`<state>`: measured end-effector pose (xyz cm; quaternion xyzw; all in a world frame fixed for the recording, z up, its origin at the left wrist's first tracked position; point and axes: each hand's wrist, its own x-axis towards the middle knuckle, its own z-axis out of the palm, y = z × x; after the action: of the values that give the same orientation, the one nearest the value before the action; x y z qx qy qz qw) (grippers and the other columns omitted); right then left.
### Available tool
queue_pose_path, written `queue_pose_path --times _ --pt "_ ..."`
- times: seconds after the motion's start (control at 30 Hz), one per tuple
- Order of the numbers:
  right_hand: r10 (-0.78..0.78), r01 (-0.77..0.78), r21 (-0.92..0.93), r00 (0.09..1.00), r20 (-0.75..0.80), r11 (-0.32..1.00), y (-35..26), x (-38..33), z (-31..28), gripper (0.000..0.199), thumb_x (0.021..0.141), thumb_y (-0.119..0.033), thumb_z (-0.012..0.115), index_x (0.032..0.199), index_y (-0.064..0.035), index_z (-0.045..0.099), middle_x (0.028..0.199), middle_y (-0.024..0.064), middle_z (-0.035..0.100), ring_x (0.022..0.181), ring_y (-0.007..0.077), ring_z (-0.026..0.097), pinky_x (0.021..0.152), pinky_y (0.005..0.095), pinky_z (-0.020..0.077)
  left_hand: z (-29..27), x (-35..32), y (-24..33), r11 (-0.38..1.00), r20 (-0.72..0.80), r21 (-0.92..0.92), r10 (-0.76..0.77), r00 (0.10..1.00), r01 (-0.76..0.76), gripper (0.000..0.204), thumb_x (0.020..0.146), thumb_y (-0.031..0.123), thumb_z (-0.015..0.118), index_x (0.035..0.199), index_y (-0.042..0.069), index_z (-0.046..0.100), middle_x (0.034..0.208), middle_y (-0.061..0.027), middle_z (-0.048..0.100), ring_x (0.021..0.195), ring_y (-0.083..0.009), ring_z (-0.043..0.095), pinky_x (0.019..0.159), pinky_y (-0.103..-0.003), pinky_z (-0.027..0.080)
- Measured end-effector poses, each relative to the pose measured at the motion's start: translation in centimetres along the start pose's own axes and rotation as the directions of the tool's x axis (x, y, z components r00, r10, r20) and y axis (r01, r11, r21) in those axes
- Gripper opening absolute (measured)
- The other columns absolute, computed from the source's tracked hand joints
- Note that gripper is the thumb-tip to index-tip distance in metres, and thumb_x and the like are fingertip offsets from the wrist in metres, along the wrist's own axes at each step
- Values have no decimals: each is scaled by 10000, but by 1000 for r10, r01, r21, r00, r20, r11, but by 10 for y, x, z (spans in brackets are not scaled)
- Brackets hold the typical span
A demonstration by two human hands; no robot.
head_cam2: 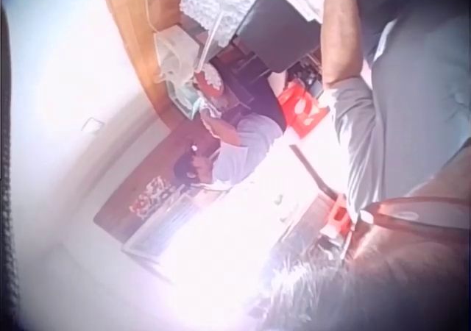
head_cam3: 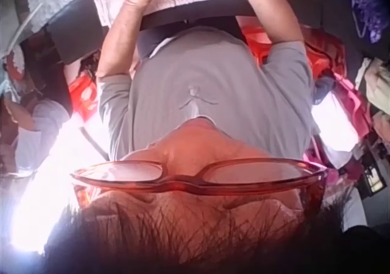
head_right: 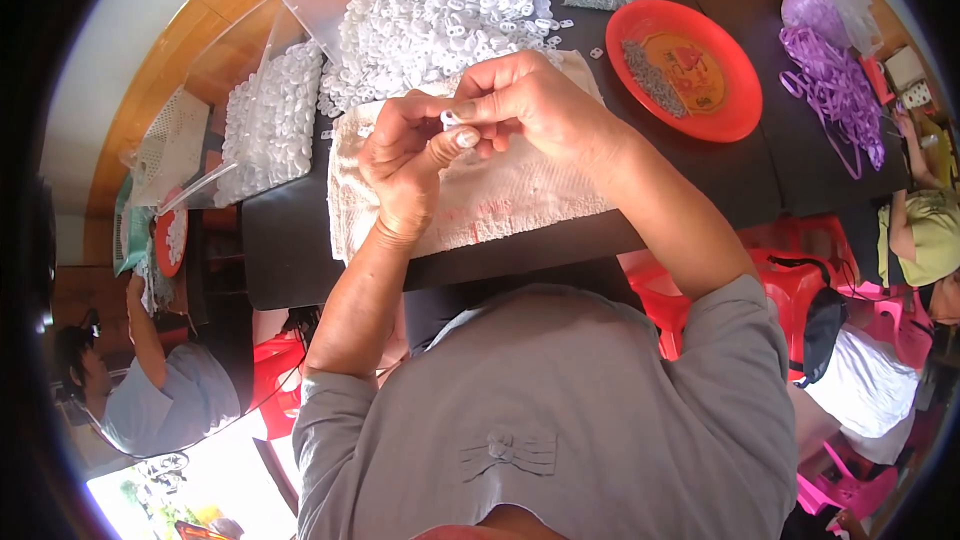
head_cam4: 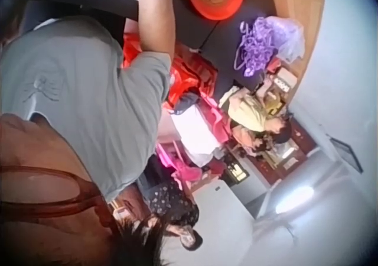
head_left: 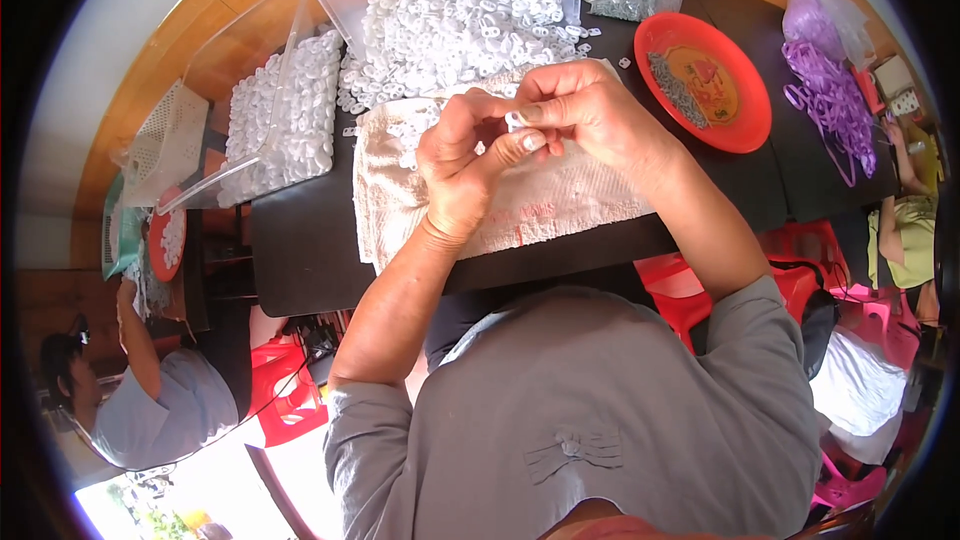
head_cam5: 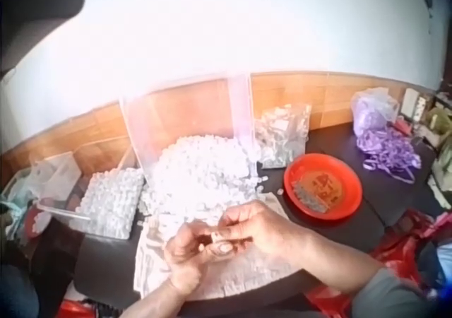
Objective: The recorder is assembling small white plastic components by hand at a workbench.
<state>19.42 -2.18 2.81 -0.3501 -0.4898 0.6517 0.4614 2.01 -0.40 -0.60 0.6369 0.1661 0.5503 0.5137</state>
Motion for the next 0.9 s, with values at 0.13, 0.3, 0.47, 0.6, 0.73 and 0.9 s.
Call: queue_pose_path --times 0.13,0.3,0.47,0.6,0.73,0.9 --pt "-11 11 -18 999 32 1000 -2 -2 -2 183 886 -136 618 849 41 641 674 47 600 574 90 546 520 207 434 1 1 2 993 41 108 39 998 -43 260 749 -37 753 931 5 573 812 -61 636 736 -163 688 611 -235 549" --pt "58 -61 58 997 53 996 1 -1 -3 177 876 -135 634 839 38 627 659 46 599 550 99 560 503 202 437 1 -2 9 998 24 -15 -67 997 67 267 728 -63 762 907 1 575 792 -50 626 715 -158 683 609 -241 548" --pt "75 -79 74 995 59 994 2 -2 1 171 867 -141 647 821 22 619 646 52 603 527 122 582 479 208 447 -1 -2 10 997 18 -42 -65 998 65 234 722 -72 762 862 -4 587 777 -51 621 702 -167 680 611 -259 555" --pt "79 -87 116 994 74 989 5 -1 0 170 861 -147 656 819 13 620 645 53 605 530 137 601 476 211 460 -2 0 11 999 48 -33 -30 998 32 212 723 -73 761 838 -4 598 759 -52 611 685 -178 672 604 -274 558" --pt "67 -78 131 994 89 988 10 0 0 174 863 -154 652 827 14 623 655 55 609 532 140 605 477 211 464 -5 0 6 999 73 -30 22 997 -19 203 729 -75 754 841 -5 599 755 -62 609 681 -183 667 610 -285 564" --pt "53 -62 128 996 71 990 10 1 0 169 876 -144 620 836 20 628 674 43 604 534 111 556 502 216 450 -3 1 5 985 52 -154 -71 996 79 207 734 -78 746 863 -2 602 785 -60 608 702 -172 657 621 -278 562"
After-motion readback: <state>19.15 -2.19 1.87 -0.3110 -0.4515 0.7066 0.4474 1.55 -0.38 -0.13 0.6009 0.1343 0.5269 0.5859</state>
